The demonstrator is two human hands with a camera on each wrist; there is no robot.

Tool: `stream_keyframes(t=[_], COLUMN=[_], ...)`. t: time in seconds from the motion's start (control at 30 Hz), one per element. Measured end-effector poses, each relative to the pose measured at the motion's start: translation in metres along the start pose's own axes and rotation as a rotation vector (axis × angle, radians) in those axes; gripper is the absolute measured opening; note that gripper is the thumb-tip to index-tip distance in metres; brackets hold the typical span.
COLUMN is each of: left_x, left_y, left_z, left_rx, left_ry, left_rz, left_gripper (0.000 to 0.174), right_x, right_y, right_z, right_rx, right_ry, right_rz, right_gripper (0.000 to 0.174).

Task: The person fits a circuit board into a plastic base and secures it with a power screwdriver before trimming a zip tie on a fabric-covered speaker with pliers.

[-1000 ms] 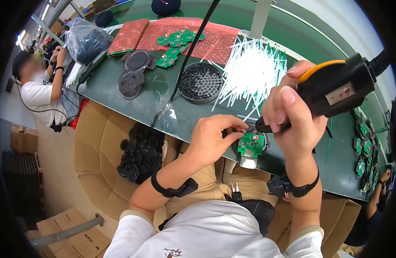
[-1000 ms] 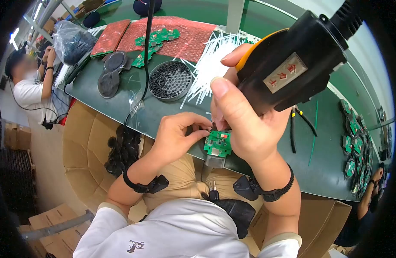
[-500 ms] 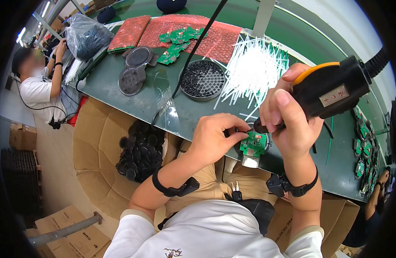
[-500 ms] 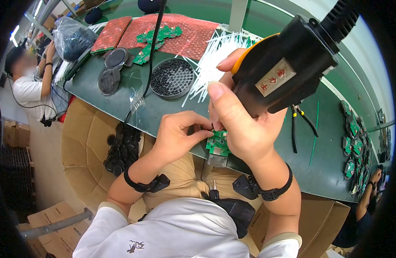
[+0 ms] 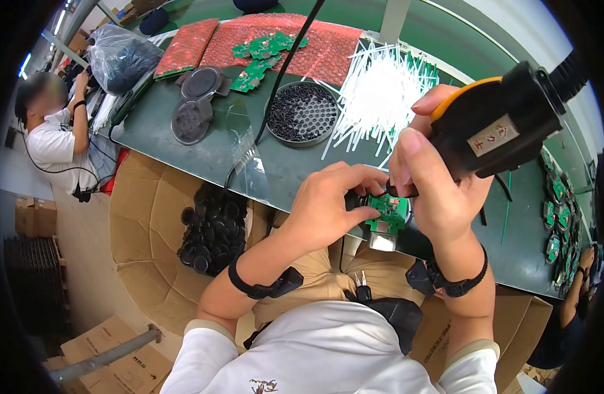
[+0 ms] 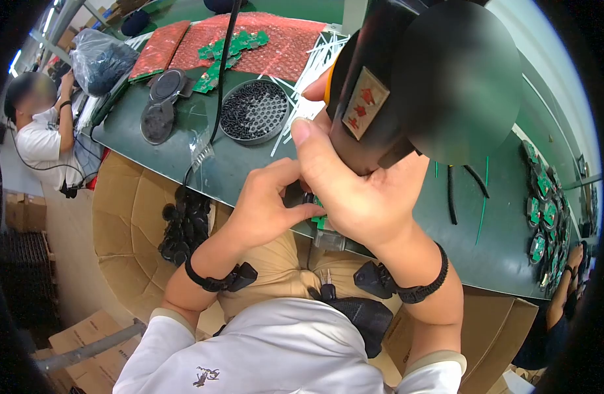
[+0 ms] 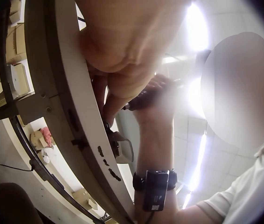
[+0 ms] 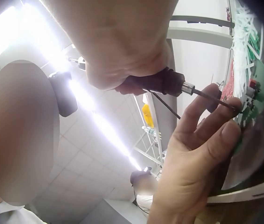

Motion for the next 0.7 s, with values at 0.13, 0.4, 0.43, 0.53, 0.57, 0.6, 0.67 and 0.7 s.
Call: stream_keyframes(t=[0.13, 0.4, 0.43, 0.53, 0.57, 0.6, 0.67, 0.7], left_x=[0.000, -0.001, -0.001, 0.002, 0.004, 0.006, 0.012, 0.012], left_y=[0.000, 0.000, 0.001, 0.000, -0.001, -0.001, -0.003, -0.003], left_z=[0.000, 0.002, 0.000, -0.001, 0.001, 0.000, 0.002, 0.002], left_rx=[-0.003, -0.013, -0.022, 0.045, 0.121, 0.121, 0.141, 0.140], left_ry=[-0.002, 0.012, 0.020, 0.085, 0.142, 0.142, 0.230, 0.229], left_rz=[-0.002, -0.016, -0.035, -0.052, -0.051, -0.052, -0.082, -0.083], left_gripper=[0.050, 0.049, 0.051, 0.062, 0.071, 0.071, 0.086, 0.086], right_x=[0.001, 0.002, 0.002, 0.002, 0.002, 0.002, 0.003, 0.002], right_y=[0.000, -0.002, -0.002, -0.002, -0.002, -0.002, -0.002, -0.002], right_z=[0.002, 0.002, 0.001, 0.002, 0.002, 0.002, 0.001, 0.001], right_rx=[0.004, 0.020, 0.014, 0.006, 0.004, 0.005, 0.006, 0.008], right_ry=[-0.005, -0.010, -0.023, -0.027, -0.017, -0.018, 0.002, 0.002], right_rz=[0.005, 0.002, 0.010, 0.019, 0.020, 0.021, 0.028, 0.028], right_gripper=[0.030, 0.030, 0.030, 0.030, 0.030, 0.030, 0.030, 0.030])
Point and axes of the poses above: each hand's wrist, its own y-axis towards the middle knuckle, its own x-axis out of the palm, z = x × y, the point moved 4 cm from there along y, towards the middle knuckle, and after that the axes turned 15 degrees about -z, right-handed, at the moved point
